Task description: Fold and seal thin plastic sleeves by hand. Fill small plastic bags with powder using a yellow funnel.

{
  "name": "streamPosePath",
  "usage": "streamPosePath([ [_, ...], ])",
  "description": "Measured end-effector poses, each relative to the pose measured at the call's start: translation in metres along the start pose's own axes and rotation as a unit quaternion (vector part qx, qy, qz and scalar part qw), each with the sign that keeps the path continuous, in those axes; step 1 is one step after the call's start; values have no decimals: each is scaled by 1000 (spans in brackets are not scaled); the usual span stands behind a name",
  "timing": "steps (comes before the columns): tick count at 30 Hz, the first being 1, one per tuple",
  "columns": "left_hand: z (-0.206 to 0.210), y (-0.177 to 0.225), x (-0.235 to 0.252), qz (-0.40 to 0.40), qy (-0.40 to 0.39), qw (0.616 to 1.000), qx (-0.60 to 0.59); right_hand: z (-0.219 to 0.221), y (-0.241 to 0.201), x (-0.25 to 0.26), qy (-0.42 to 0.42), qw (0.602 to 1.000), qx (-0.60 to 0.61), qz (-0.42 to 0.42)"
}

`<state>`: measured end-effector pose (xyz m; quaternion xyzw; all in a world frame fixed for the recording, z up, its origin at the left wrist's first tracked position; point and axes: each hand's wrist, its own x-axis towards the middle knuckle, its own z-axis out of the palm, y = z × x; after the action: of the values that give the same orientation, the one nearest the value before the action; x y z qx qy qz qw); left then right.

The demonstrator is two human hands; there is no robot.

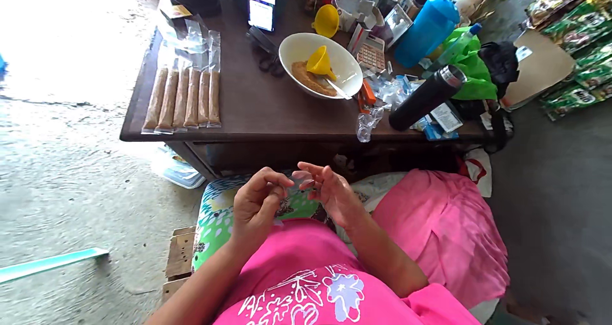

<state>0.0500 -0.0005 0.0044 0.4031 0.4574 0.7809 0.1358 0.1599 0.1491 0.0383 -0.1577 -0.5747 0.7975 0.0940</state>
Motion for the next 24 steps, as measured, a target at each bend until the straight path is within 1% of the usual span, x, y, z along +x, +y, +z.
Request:
streamPosePath([
  [1,-1,-1,-1,1,-3,1000,8,3,-1,0,0,1000,-8,-12],
  [5,-3,-3,-2,7,-9,999,30,10,-1,0,52,994,-20,-91],
  [7,-3,-3,-1,13,-12,999,42,8,0,0,56,990,-42,-125],
  [10,-2,-4,-1,6,-18,998,57,6,2,-1,57,984,-67,-152],
  [13,-1,-7,-3,-6,-21,997,70,3,7,-1,52,967,-128,-214],
  [14,-1,-8,-3,-9,-21,997,73,2,8,0,49,963,-141,-223],
  [20,0,-11,-5,-9,-19,997,73,-12,2,-3,-18,959,-194,-206],
  [24,4,-11,-6,-13,-17,997,78,-14,0,-4,-21,948,-246,-200],
])
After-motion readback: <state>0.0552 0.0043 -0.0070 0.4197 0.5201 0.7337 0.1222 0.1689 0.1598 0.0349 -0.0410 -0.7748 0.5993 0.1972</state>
